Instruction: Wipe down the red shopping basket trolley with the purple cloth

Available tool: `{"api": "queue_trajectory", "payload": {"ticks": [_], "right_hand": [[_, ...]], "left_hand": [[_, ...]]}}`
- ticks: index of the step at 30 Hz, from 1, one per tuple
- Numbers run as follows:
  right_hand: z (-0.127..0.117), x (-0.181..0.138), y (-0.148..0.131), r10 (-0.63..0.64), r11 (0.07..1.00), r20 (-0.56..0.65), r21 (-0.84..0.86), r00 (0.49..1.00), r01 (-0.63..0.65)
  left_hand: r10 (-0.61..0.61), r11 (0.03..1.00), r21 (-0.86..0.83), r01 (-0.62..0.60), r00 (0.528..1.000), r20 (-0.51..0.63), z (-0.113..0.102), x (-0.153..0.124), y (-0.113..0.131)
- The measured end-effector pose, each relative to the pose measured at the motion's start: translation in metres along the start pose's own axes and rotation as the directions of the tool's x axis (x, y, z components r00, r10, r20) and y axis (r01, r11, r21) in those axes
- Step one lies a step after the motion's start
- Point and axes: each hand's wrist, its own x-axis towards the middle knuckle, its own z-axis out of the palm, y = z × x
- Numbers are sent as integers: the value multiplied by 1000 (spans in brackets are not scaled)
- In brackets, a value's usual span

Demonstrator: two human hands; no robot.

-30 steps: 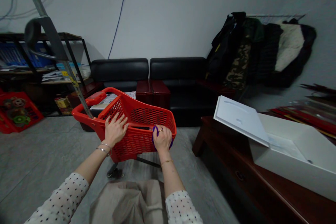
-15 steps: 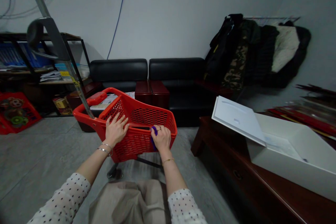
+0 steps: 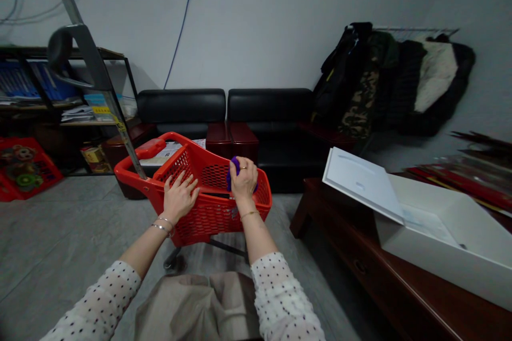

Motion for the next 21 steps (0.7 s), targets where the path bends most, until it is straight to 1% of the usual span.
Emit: {"api": "queue_trajectory", "payload": {"ticks": [2,3,5,7,9,11,13,16,19,21], "right_hand": [[3,-28,-1,-82,997,176,4,981,83],[4,-43,-1,-111,994,235,15,966,110],[1,-69,1,-145,989,273,43,951,139],[-3,-80,2,-153,987,267,86,951,135],[-6,-78,1,-133,985,276,140,952,97],[-7,-71,-1,-70,986,294,166,953,21],[-6,-65,-5,6,987,312,151,950,-56],[-5,-63,-10,74,992,342,74,937,-105],[-7,-67,-15,104,995,372,-29,922,-101],[-8,-69,-20,142,989,366,-97,920,-114]], "left_hand": [[7,1000,7,-7,1000,-4,-1,-1,1],[11,1000,9,-11,1000,-4,-1,-1,1],[15,1000,10,-15,1000,-5,-2,-1,2],[15,1000,11,-15,1000,-3,-2,-1,2],[14,1000,10,-14,1000,0,-3,-1,2],[17,1000,4,-17,1000,1,-3,-1,2],[16,1000,-8,-16,1000,-2,-4,-1,2],[13,1000,-20,-13,1000,-4,-5,-1,2],[13,1000,-15,-13,1000,-7,-4,-1,2],[17,1000,-7,-17,1000,-10,-4,-1,1]]}}
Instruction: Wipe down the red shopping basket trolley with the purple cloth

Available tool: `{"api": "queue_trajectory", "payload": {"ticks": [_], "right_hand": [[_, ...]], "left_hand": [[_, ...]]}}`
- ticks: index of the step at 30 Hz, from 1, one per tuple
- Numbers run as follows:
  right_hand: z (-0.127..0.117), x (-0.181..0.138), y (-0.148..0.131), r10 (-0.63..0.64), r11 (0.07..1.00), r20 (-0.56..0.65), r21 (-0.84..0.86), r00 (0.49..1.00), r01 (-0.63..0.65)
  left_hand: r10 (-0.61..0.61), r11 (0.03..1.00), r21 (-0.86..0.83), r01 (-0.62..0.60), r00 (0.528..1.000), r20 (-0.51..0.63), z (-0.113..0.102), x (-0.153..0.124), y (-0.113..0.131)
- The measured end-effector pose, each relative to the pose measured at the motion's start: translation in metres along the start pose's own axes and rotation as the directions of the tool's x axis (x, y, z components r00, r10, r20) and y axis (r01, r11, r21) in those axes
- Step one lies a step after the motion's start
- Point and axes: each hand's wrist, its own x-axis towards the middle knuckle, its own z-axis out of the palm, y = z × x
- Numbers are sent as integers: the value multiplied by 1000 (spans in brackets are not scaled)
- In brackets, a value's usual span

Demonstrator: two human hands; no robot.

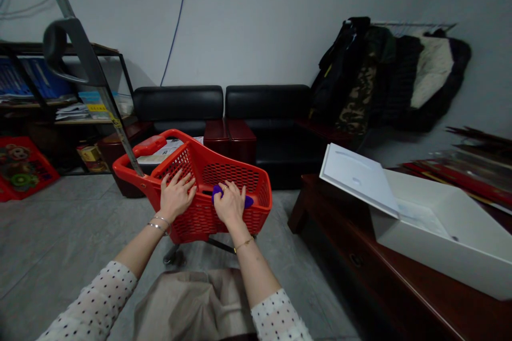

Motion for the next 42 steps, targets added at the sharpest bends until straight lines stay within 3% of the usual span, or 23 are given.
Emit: {"api": "queue_trajectory", "payload": {"ticks": [5,7,11,13,19,23,26,30,34,37,39,42], "right_hand": [[6,-3,-13,110,991,-93,-61,990,-116],[11,-4,-14,35,997,-101,-69,994,-42],[10,-6,-4,-222,975,-61,-15,973,222],[4,-7,5,-266,963,-32,24,963,267],[-11,-12,9,-134,981,-58,-151,989,124],[2,-16,-15,13,981,-124,-189,992,-36],[16,-14,-33,42,976,-162,-204,986,-75],[21,-13,-29,-68,976,-155,-214,986,33],[8,-20,11,-254,958,-132,-173,958,230],[2,-23,35,-267,959,-162,-144,950,245],[6,-21,32,-236,968,-193,-129,952,214],[22,-17,7,-235,971,-188,-97,954,220]], "left_hand": [[-3,1000,-5,3,1000,-7,2,0,0],[-2,1000,-6,2,1000,-13,2,0,0],[1,1000,6,-1,1000,-16,2,0,-1],[5,1000,11,-5,1000,-14,1,0,-1],[13,1000,9,-13,1000,-5,-1,0,1],[4,1000,-10,-4,1000,-1,-1,0,2],[0,1000,-11,0,1000,3,-1,0,1],[8,1000,0,-8,1000,10,-1,0,-1],[16,1000,-15,-15,1000,17,-1,0,-2],[11,999,-48,-10,1000,25,1,0,-1],[5,998,-58,-3,1000,25,2,0,0],[-4,999,-45,5,1000,23,2,1,0]]}}
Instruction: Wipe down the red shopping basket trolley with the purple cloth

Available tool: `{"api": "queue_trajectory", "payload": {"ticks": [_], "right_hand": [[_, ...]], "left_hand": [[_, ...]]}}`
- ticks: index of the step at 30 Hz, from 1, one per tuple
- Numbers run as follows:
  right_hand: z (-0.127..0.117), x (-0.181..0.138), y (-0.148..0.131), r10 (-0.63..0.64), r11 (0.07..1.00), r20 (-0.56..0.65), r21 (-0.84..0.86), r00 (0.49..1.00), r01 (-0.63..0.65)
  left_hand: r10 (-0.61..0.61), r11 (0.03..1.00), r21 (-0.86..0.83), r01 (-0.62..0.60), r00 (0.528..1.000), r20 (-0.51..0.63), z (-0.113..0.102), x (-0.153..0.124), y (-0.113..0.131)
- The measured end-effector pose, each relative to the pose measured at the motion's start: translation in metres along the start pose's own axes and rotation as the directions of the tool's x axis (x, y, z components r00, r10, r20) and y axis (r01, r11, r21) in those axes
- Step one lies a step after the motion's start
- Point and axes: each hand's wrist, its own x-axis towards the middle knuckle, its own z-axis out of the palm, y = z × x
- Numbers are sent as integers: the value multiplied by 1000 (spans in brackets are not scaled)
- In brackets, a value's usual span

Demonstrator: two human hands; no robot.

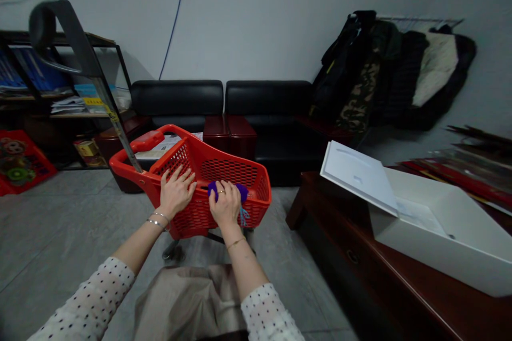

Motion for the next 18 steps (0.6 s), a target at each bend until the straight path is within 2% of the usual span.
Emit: {"api": "queue_trajectory", "payload": {"ticks": [2,4,6,9,11,14,16,18], "right_hand": [[8,5,-14,-28,999,29,28,999,27],[9,6,-12,-56,997,57,51,997,53],[2,4,6,-62,997,48,50,997,59],[-8,-1,36,-11,1000,-29,-7,1000,11],[-8,-3,39,48,997,-71,-49,996,-51],[4,1,11,69,995,-48,-63,996,-72],[13,6,-11,21,998,5,-55,1000,-21],[16,8,-20,-36,998,49,-45,998,38]], "left_hand": [[4,1000,12,-4,1000,5,-1,0,-1],[11,1000,19,-11,1000,12,-3,0,-2],[19,1000,22,-20,1000,14,-3,0,-2],[15,1000,21,-15,1000,2,-2,0,-2],[3,1000,21,-3,1000,-8,0,0,0],[0,1000,25,0,1000,-10,2,0,0],[9,999,32,-9,1000,-6,1,0,-2],[15,999,43,-15,1000,-3,-1,0,-4]]}}
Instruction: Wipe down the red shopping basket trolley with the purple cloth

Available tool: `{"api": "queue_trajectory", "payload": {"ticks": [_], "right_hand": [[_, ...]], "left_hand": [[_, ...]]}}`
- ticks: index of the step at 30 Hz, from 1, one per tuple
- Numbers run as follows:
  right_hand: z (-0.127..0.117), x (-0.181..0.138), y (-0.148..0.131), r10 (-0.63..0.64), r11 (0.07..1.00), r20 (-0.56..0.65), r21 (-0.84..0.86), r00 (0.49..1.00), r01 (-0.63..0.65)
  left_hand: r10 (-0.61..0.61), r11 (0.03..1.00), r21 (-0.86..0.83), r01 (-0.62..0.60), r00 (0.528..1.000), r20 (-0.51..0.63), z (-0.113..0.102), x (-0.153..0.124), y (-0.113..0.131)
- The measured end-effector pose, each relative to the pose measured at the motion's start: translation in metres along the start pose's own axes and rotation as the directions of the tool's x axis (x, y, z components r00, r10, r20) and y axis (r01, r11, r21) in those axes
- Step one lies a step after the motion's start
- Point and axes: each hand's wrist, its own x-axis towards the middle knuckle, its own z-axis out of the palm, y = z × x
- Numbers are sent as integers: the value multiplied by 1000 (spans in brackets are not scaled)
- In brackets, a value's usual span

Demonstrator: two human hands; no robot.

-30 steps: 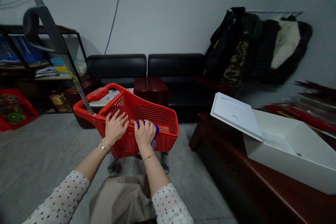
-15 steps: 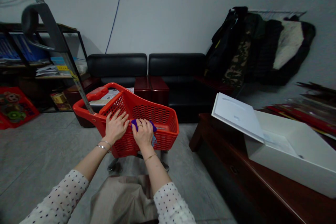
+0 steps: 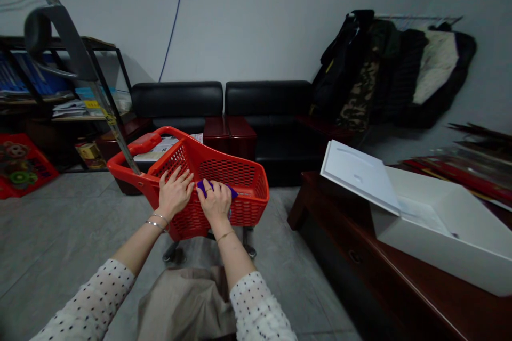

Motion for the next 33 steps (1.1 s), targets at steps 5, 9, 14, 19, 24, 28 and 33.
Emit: {"api": "queue_trajectory", "payload": {"ticks": [5,9,14,19,24,28,33], "right_hand": [[-18,-10,46,-34,999,-1,-16,999,34],[-21,-11,57,61,996,-72,-64,996,-66],[-7,-2,14,30,999,-22,-24,999,-30],[-18,-9,50,-26,1000,-21,13,999,27],[-20,-9,65,156,987,-97,-32,983,-160],[-5,-1,19,78,997,-27,6,997,-78],[-12,-9,43,-33,999,-19,23,999,34]], "left_hand": [[10,1000,-3,-10,1000,6,-2,-1,-2],[-14,1000,-22,14,1000,-4,0,0,1],[-9,999,-44,10,1000,4,1,1,-1],[5,1000,-21,-5,1000,10,0,0,-3],[-27,999,-36,27,1000,-7,2,1,2],[-30,999,-36,29,1000,-7,2,1,1],[-11,1000,-28,11,1000,8,1,0,-2]]}}
